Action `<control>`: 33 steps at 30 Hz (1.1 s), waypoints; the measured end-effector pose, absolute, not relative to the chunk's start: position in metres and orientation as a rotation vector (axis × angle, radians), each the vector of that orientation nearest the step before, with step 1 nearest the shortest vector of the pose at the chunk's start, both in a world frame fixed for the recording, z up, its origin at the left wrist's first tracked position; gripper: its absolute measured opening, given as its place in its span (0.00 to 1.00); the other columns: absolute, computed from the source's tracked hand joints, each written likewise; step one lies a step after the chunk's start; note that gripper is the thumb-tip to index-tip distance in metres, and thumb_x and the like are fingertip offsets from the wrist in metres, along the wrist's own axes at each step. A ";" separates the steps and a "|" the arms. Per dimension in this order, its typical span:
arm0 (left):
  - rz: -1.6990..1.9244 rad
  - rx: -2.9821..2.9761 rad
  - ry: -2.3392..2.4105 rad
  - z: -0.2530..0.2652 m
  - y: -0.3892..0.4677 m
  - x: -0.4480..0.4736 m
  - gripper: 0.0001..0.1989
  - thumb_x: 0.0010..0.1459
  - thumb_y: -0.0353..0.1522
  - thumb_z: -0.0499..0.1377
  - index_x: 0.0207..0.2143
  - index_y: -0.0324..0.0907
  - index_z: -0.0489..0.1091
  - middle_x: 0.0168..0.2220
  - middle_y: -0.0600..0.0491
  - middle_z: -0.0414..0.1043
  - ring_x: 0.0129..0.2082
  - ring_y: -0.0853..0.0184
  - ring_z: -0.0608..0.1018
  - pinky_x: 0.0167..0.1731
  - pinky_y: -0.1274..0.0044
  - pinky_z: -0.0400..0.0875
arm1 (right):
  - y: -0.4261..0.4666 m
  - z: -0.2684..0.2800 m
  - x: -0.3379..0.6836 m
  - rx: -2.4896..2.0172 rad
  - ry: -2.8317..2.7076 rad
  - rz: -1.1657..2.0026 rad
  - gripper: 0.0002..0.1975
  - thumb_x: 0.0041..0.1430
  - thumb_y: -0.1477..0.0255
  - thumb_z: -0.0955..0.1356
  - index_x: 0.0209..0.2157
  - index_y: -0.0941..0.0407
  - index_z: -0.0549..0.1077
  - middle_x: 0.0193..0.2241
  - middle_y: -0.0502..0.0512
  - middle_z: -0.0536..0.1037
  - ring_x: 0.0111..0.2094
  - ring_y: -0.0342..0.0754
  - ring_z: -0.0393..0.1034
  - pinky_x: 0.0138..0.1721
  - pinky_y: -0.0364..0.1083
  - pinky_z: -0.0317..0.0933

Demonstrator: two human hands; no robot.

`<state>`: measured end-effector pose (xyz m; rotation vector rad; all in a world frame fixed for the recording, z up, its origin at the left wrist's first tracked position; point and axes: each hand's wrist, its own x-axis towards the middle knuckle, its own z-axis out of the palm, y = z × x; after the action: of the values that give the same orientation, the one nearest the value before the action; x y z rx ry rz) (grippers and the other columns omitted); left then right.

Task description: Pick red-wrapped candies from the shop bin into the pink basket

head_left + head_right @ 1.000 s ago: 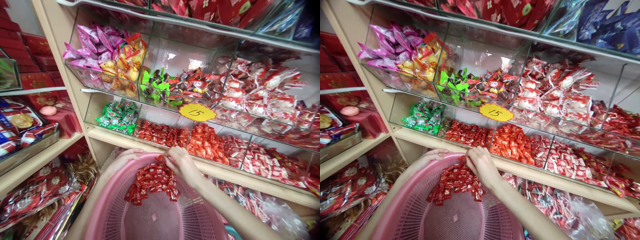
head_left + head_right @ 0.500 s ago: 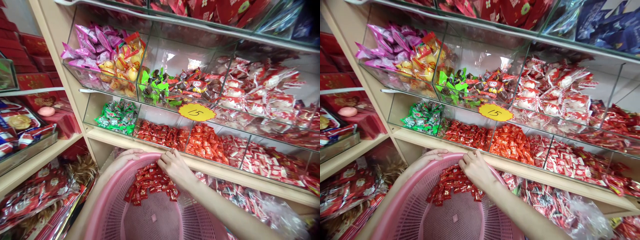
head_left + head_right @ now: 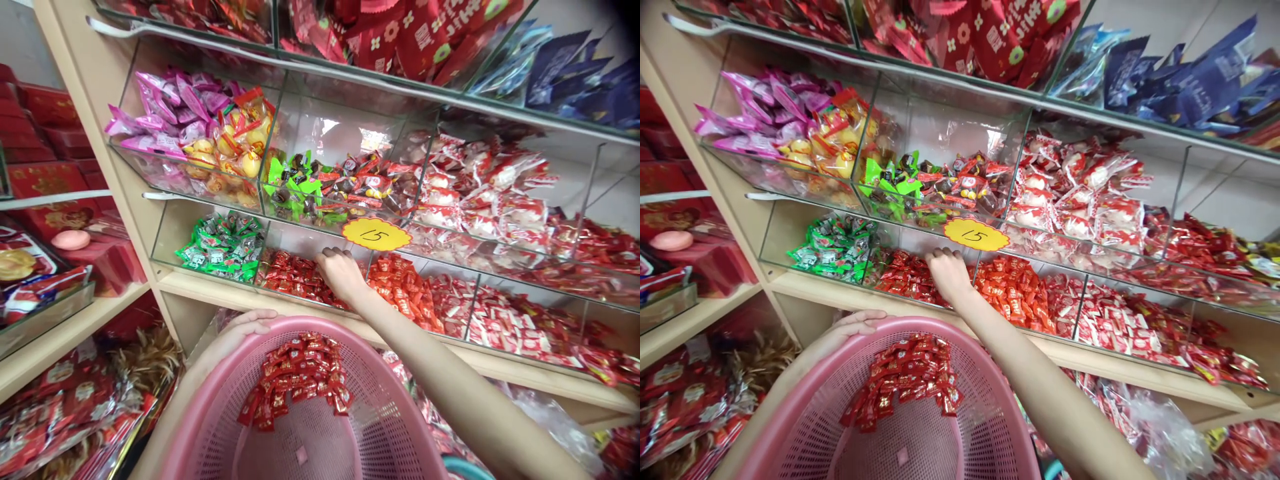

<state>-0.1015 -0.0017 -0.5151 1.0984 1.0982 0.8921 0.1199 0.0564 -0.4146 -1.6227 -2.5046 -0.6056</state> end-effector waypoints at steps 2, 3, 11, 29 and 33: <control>0.891 1.108 1.095 -0.514 -0.002 -0.102 0.21 0.40 0.32 0.61 0.40 0.42 0.75 0.46 0.50 0.74 0.50 0.56 0.71 0.50 0.73 0.63 | 0.075 -0.422 0.118 -1.755 -2.476 -0.572 0.12 0.61 0.78 0.59 0.41 0.60 0.72 0.40 0.63 0.74 0.43 0.53 0.65 0.39 0.48 0.55; 0.891 1.112 1.098 -0.514 -0.002 -0.103 0.21 0.39 0.32 0.61 0.40 0.41 0.75 0.46 0.50 0.74 0.50 0.55 0.71 0.50 0.73 0.63 | 0.082 -0.428 0.116 -1.790 -2.466 -0.555 0.12 0.61 0.78 0.60 0.40 0.61 0.73 0.40 0.64 0.74 0.43 0.54 0.66 0.39 0.49 0.55; 0.887 1.112 1.076 -0.516 0.000 -0.104 0.23 0.41 0.32 0.61 0.43 0.38 0.73 0.43 0.48 0.75 0.48 0.57 0.73 0.49 0.72 0.64 | 0.100 -0.451 0.110 -1.941 -2.414 -0.495 0.12 0.59 0.72 0.64 0.42 0.62 0.74 0.43 0.67 0.73 0.45 0.56 0.66 0.41 0.50 0.59; 0.868 1.073 1.014 -0.528 0.006 -0.107 0.22 0.43 0.30 0.62 0.44 0.38 0.70 0.48 0.46 0.73 0.51 0.60 0.72 0.53 0.72 0.61 | 0.088 -0.430 0.109 -1.927 -2.286 -0.624 0.17 0.60 0.83 0.54 0.47 0.64 0.66 0.44 0.69 0.71 0.40 0.53 0.70 0.34 0.47 0.61; 0.866 1.045 1.025 -0.529 0.006 -0.107 0.22 0.44 0.30 0.61 0.44 0.38 0.70 0.51 0.46 0.71 0.51 0.59 0.72 0.52 0.71 0.62 | 0.056 -0.416 0.114 -1.742 -2.221 -0.490 0.12 0.64 0.78 0.54 0.43 0.60 0.65 0.41 0.63 0.71 0.33 0.48 0.71 0.30 0.45 0.60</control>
<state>-0.1066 0.0057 -0.5294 1.0453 1.0255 0.8661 0.1138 0.0561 -0.4165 -1.7416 -2.2214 -0.4901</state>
